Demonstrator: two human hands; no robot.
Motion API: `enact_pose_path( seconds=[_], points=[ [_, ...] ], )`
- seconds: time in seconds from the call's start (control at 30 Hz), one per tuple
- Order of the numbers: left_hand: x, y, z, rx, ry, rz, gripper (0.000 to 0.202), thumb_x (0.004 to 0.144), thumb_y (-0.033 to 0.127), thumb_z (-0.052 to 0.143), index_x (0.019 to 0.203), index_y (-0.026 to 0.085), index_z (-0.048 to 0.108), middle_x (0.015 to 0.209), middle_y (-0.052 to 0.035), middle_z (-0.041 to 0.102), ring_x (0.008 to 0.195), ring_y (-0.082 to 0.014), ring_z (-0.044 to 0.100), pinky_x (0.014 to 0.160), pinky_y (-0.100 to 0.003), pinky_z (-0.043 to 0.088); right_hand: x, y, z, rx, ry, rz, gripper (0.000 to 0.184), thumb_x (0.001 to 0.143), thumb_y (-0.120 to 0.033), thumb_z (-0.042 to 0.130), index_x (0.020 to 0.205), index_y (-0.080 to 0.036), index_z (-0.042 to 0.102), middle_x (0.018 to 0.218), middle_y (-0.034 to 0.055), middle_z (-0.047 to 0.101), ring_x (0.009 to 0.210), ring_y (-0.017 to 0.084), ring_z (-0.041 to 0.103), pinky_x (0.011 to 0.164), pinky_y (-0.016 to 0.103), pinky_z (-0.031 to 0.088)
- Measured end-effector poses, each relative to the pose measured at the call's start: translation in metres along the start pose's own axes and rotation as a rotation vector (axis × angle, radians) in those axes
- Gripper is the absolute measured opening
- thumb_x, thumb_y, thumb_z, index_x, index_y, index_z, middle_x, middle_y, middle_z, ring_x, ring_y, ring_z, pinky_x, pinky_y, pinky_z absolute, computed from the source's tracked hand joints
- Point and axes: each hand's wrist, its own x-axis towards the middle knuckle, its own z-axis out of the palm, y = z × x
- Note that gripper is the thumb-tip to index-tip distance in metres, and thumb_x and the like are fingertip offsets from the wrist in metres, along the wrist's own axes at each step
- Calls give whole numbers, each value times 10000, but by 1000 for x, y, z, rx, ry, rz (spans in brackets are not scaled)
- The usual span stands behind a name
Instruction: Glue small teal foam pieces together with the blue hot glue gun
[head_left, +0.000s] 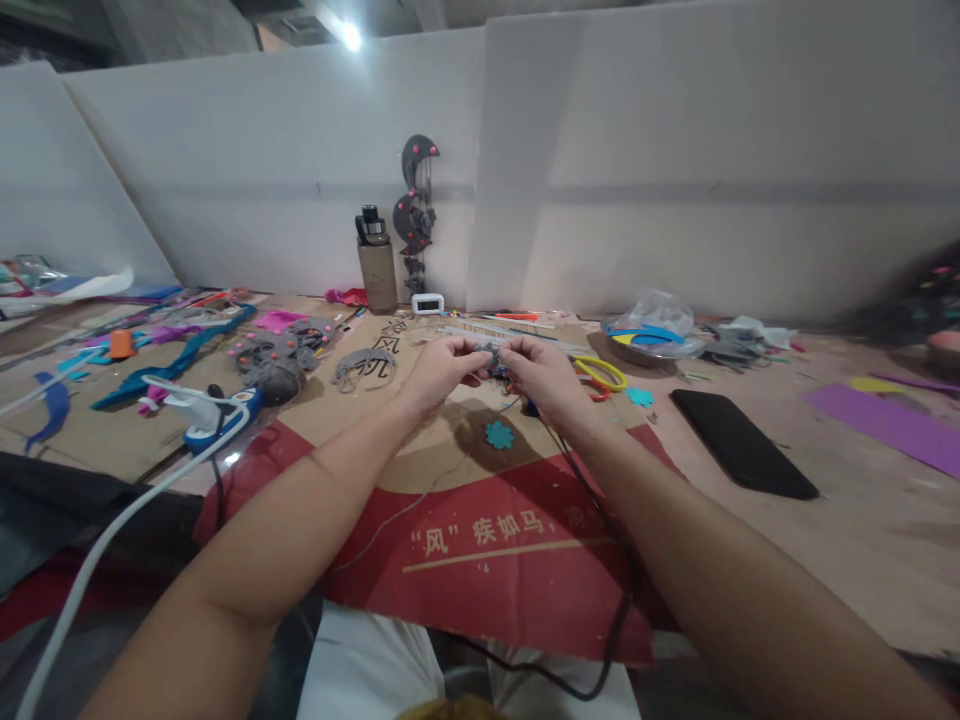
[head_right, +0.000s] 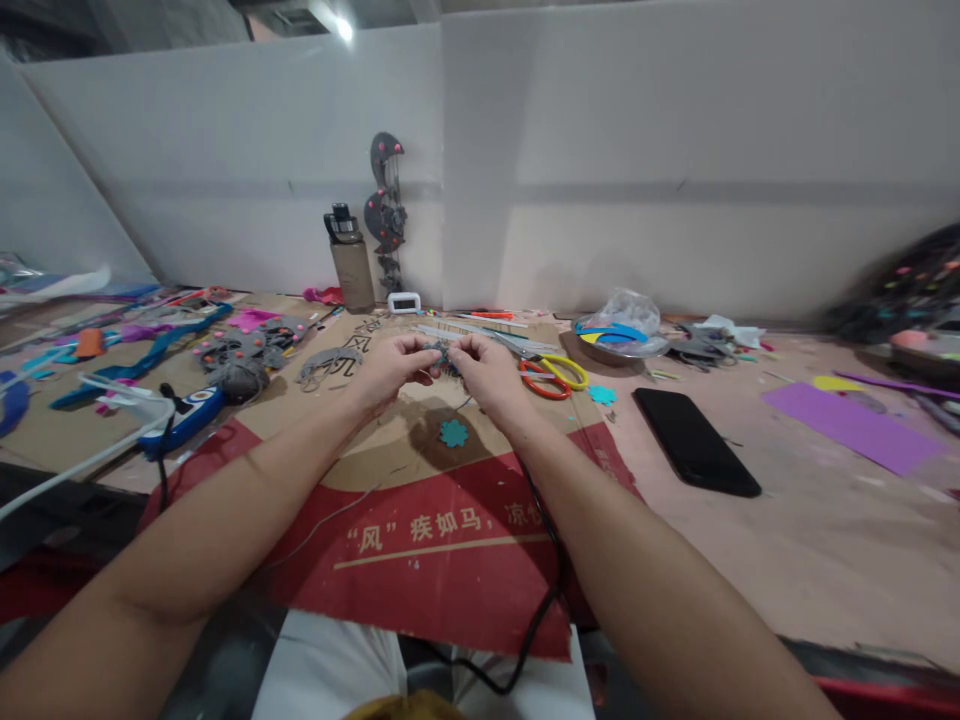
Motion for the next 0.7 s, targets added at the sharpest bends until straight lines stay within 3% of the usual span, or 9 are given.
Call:
enact_pose_path(
  seconds=[0.17,0.3,0.5,0.7],
  points=[
    [1,2,-3,292,30,119,184,674,311,653,726,140,611,673,6,582,593,-87,490,573,-239,390,-6,-9,-2,-374,28,-164,125,782,-306,513,719,-201,539,617,-6,524,585,139,458,559,283,345],
    [2,2,-5,337,62,107,146,679,291,622,693,148,594,630,18,556,573,-86,473,557,-236,366,-8,-14,0,-382,-27,-207,127,811,-284,484,781,-195,568,702,19,578,665,160,498,633,306,378],
    [5,-3,-6,119,157,42,119,668,271,611,652,162,564,599,28,513,518,-75,428,497,-228,343,-7,-7,6,-145,-41,-152,233,801,-334,512,976,-185,556,786,22,579,697,153,508,624,289,406],
    [7,-7,-3,-169,165,-61,147,646,253,663,667,169,545,528,65,410,433,-43,321,406,-191,206,-5,2,10,-19,51,-59,192,785,-390,526,836,-208,563,660,-26,496,567,118,432,528,260,369]
  ],
)
